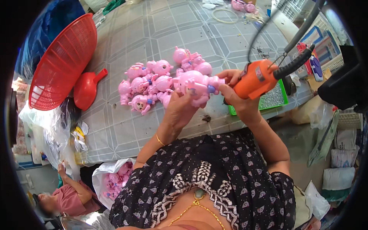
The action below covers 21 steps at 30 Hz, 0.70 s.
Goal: The person assembles plastic toy figures by fitting the pieces together by hand and driving screws into them with an electric screwdriver.
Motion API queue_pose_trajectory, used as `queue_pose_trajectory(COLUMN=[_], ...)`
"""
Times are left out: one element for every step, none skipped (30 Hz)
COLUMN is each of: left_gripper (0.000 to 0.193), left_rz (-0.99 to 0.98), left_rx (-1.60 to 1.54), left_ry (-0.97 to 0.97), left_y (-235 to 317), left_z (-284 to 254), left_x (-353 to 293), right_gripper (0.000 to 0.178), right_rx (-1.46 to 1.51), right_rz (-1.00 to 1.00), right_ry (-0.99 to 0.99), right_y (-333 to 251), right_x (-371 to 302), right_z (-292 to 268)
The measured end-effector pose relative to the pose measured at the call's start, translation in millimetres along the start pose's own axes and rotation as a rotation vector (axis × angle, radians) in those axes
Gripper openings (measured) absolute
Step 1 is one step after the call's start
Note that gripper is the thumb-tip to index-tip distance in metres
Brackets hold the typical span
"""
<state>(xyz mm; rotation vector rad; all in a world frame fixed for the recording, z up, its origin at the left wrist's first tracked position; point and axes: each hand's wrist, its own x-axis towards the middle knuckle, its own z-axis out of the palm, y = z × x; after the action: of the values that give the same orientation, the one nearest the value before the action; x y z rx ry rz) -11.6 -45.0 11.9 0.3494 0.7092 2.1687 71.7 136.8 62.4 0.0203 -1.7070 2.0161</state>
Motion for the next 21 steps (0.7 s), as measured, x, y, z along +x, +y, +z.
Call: queue_pose_trajectory(left_gripper=[0.053, 0.053, 0.055, 0.057, 0.059, 0.059, 0.059, 0.06, 0.06, 0.06, 0.06, 0.06, 0.059, 0.059, 0.059, 0.059, 0.059, 0.062, 0.062, 0.065, 0.069], left_rz=[0.007, 0.016, 0.048, 0.077, 0.106, 0.11, 0.111, 0.112, 0.115, 0.112, 0.109, 0.11, 0.124, 0.137, 0.137, 0.145, 0.152, 0.168, 0.163, 0.097, 0.029], left_rx=[-0.05, -0.047, -0.033, -0.02, 0.002, 0.004, -0.025, -0.054, -0.052, -0.029, -0.006, -0.002, -0.005, -0.008, -0.006, -0.008, -0.01, -0.005, -0.004, -0.081, -0.158], left_ry=[0.003, 0.008, 0.02, 0.027, -0.022, -0.023, -0.034, -0.045, -0.051, -0.002, 0.047, 0.045, 0.071, 0.098, 0.096, 0.092, 0.089, 0.05, 0.05, 0.043, 0.036], left_y=[-0.7, -0.9, -0.1, 0.7, 1.9, 2.6, 2.1, 1.9, 1.4, 0.8, 0.6, 0.8, 0.5, 0.4, -1.1, -3.0, -3.9, -3.3, -1.7, 0.5, 1.8], left_z=[-0.9, -0.1, 2.3, 4.8, 4.5, 4.5, 5.2, 6.4, 9.6, 12.8, 15.0, 15.7, 16.7, 17.2, 14.7, 12.0, 10.9, 11.1, 10.2, 8.7, 7.6], left_x=[-0.1, -0.2, -0.3, 1.7, 3.8, 2.5, 2.7, 3.0, 4.2, 4.5, 4.8, 5.2, 5.9, 6.1, 5.1, 3.6, 2.2, 0.2, 0.2, 2.0, 2.1], right_gripper=[0.027, 0.027, 0.027, 0.027, 0.028, 0.028, 0.028, 0.027, 0.027, 0.027, 0.026, 0.026, 0.026, 0.026, 0.026, 0.027, 0.027, 0.029, 0.03, 0.03, 0.03], right_rx=[-0.058, -0.052, -0.016, 0.016, 0.032, 0.033, 0.031, 0.03, -0.001, 0.001, -0.065, -0.132, -0.131, -0.153, -0.174, -0.175, -0.175, -0.15, -0.124, -0.124, -0.061], right_rz=[-0.041, -0.042, -0.022, -0.004, -0.043, -0.047, -0.057, -0.067, -0.07, -0.074, -0.089, -0.103, -0.107, -0.096, -0.084, -0.035, -0.036, -0.017, 0.003, 0.005, 0.016], right_ry=[-0.017, -0.026, -0.006, 0.019, 0.025, 0.022, 0.052, 0.083, 0.086, 0.086, 0.062, 0.038, 0.039, -0.002, -0.044, -0.06, -0.058, -0.113, -0.165, -0.161, -0.17], right_y=[-0.3, -1.6, -3.8, -6.2, -4.9, -3.6, -2.2, -0.3, 2.7, 3.4, 3.6, 3.6, 3.1, 2.5, 1.9, -2.1, -3.7, -4.7, -6.1, -8.0, -10.1], right_x=[-1.8, -3.0, -3.7, -3.7, -4.0, -5.6, -6.5, -7.1, -7.0, -7.2, -7.5, -8.0, -8.9, -10.2, -12.0, -14.5, -14.5, -14.4, -16.3, -16.9, -16.0], right_z=[1.8, 4.9, 8.2, 9.2, 9.5, 10.6, 10.0, 9.2, 6.7, 7.1, 7.8, 8.5, 8.4, 8.3, 8.4, 10.3, 10.7, 10.9, 10.9, 9.8, 7.7])
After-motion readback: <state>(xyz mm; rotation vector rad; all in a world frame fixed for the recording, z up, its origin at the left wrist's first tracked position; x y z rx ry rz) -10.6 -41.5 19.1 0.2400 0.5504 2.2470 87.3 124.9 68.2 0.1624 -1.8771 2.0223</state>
